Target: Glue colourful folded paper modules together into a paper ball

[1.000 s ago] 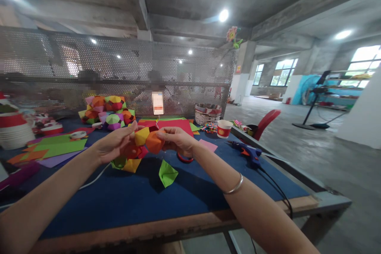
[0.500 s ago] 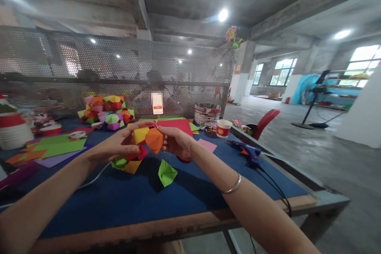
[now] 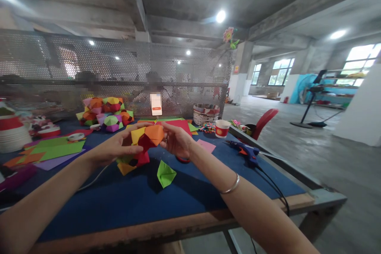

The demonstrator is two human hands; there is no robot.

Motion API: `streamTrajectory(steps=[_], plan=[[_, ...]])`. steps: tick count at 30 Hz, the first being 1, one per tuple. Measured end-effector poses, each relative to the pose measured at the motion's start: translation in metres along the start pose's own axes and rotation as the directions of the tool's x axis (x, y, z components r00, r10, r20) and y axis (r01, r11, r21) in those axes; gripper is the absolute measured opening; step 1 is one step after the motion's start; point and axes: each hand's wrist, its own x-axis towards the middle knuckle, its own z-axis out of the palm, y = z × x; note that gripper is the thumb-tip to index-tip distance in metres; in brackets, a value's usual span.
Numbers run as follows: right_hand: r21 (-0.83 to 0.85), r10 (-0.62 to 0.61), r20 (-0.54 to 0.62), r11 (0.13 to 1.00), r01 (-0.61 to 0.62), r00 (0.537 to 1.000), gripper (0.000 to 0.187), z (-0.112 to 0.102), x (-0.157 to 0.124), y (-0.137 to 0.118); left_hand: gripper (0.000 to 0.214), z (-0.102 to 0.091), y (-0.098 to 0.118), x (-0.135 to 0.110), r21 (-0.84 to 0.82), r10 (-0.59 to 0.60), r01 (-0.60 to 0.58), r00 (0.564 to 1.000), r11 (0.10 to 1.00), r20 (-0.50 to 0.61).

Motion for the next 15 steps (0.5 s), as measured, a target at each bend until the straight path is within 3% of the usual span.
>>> streamTrajectory(steps=[3, 5, 7, 9, 11, 12, 14, 15], plan=[[0.158, 0.064, -0.062, 0.986, -0.054, 0.996, 0.029, 0.004, -0.001, -0.005, 0.056, 0.000, 0.000, 0.003, -0.149, -0.054, 0.043, 0.996, 0.988, -0.069], [0.154, 0.070, -0.102, 0.987, -0.053, 0.992, 0.029, 0.004, -0.001, -0.008, 0.040, -0.003, -0.001, 0.005, -0.253, -0.093, 0.062, 0.989, 0.966, -0.116], [0.062, 0.028, -0.175, 0.998, -0.017, 0.984, 0.029, 0.002, -0.003, -0.010, 0.021, -0.007, 0.001, 0.008, -0.368, -0.136, 0.067, 0.977, 0.927, -0.163], [-0.132, -0.039, -0.184, 0.991, 0.014, 0.982, 0.037, -0.001, -0.007, -0.013, 0.013, -0.010, 0.004, 0.010, -0.476, -0.185, 0.067, 0.961, 0.877, -0.205], [-0.387, -0.023, -0.031, 0.922, 0.009, 0.999, 0.049, -0.002, -0.014, -0.019, 0.014, -0.012, 0.007, 0.011, -0.550, -0.240, 0.074, 0.941, 0.832, -0.236], [-0.512, 0.061, 0.092, 0.859, -0.005, 0.994, 0.052, -0.002, -0.019, -0.022, 0.015, -0.012, 0.008, 0.012, -0.574, -0.265, 0.077, 0.931, 0.815, -0.252], [-0.705, 0.303, 0.289, 0.709, -0.012, 0.908, 0.055, 0.002, -0.027, -0.026, 0.015, -0.011, 0.009, 0.012, -0.606, -0.307, 0.077, 0.908, 0.792, -0.286], [-0.778, 0.397, 0.315, 0.628, -0.005, 0.862, 0.057, 0.005, -0.030, -0.026, 0.014, -0.011, 0.009, 0.013, -0.615, -0.322, 0.073, 0.896, 0.785, -0.305]])
